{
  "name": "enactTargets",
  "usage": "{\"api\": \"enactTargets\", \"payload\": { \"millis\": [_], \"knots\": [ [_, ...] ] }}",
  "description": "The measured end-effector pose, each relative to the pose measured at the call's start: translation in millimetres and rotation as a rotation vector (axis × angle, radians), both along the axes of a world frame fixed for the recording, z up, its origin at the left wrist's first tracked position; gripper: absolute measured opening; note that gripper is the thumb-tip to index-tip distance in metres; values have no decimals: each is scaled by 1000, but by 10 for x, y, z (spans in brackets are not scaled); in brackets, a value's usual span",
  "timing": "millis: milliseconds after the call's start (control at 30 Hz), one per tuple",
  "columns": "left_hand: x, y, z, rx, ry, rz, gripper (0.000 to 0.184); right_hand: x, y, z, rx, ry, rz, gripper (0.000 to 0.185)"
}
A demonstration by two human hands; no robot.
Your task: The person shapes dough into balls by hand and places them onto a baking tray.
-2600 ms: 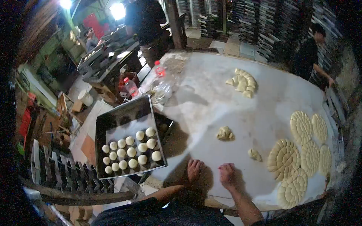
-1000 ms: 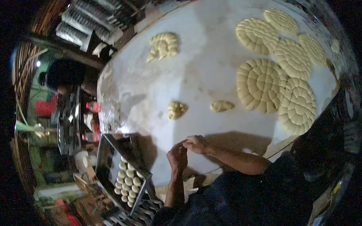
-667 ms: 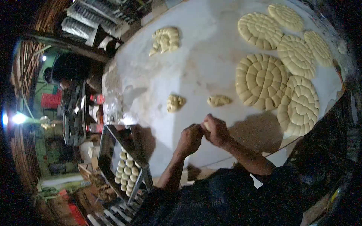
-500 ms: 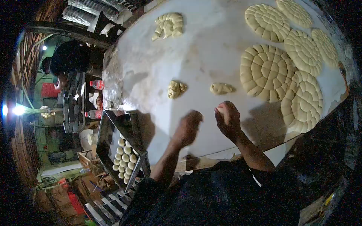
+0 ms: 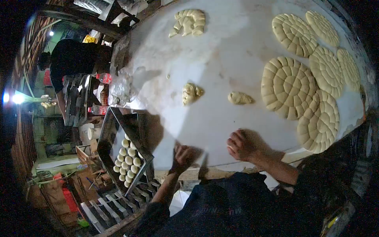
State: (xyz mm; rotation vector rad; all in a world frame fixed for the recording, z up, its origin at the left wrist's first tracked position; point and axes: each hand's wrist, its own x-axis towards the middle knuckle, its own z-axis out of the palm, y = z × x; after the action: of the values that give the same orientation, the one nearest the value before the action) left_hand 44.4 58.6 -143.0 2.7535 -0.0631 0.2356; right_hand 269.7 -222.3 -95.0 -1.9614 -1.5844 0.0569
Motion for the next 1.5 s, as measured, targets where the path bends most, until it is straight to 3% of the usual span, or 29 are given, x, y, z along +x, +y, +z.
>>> {"api": "enactTargets", "payload": {
  "millis": [33,67,100,133,167,267,333,400,433,467,600,633,700,733,833,900,933,1000,1033,1067,1133,1167,1200,1233,1267,1300,1333,1400,1500],
  "knots": [
    [-73,119,-15,31,-3,127,41,93,62,-33,-4,-3,1,17],
    [121,148,242,396,-76,157,43,230,147,-90,26,-69,-81,19],
    [218,439,3,305,29,388,44,330,242,-162,58,-134,-165,21],
    [663,289,445,-50,-68,581,41,352,405,-229,51,-137,-158,21],
    [866,305,327,-122,-183,627,36,327,653,-287,26,-110,-165,20],
    [1211,95,252,-333,-119,582,34,8,1049,-259,18,-97,-128,17],
    [1092,-365,568,-196,-24,438,33,-232,854,-43,35,-216,19,14],
    [477,-299,-15,98,10,234,28,-206,568,-2,-25,-264,191,11],
    [205,-202,-54,-60,-32,255,27,-55,451,-191,-5,-224,214,12],
    [-16,-94,-49,-223,-67,272,26,78,429,-262,-5,-169,118,10],
    [121,492,190,-190,-30,646,21,510,812,-228,45,-100,-218,15],
    [370,552,255,-154,-173,608,21,493,1019,-222,32,-101,-195,15],
    [875,524,257,-121,-342,594,20,303,1355,-269,113,-5,-469,13],
    [1002,431,149,-335,-411,584,18,150,1409,-292,98,-8,-433,13],
    [908,-37,113,-454,-287,491,26,-299,1408,-287,58,163,-402,9],
    [429,-398,-403,-164,-223,472,41,-413,1138,-262,29,59,-211,9],
    [181,-459,-644,-202,-423,411,46,-412,1003,-160,-94,88,-240,9],
    [-435,-68,539,-326,256,204,47,-240,809,-72,-261,165,-322,9],
    [-502,155,1049,-833,706,276,46,-80,766,25,-457,285,-378,11],
    [-662,347,1355,-754,448,199,47,85,598,-157,-334,516,-376,15],
    [-902,923,1517,-465,-103,132,48,38,956,284,-612,743,-733,17],
    [-894,1330,1695,-368,-207,214,39,-51,1201,421,-597,738,-734,17],
    [-874,1716,1933,-600,-64,375,43,-230,1461,527,-443,880,-630,18],
    [-873,2090,2029,-580,-49,442,49,-439,1735,645,-287,1015,-522,20],
    [-801,2481,1685,-289,-288,518,50,-671,2106,824,-196,932,-397,22],
    [-769,2896,1368,-224,-204,559,48,-904,2519,1023,-113,842,-276,24],
    [-775,3185,1128,-158,-126,602,47,-1073,2909,1210,-39,479,-130,33],
    [-811,3333,835,-149,-135,598,48,-1435,3613,1618,137,440,14,42],
    [-874,3324,1008,-248,-132,602,54,-1560,4523,1510,298,172,180,30]
  ]
}}
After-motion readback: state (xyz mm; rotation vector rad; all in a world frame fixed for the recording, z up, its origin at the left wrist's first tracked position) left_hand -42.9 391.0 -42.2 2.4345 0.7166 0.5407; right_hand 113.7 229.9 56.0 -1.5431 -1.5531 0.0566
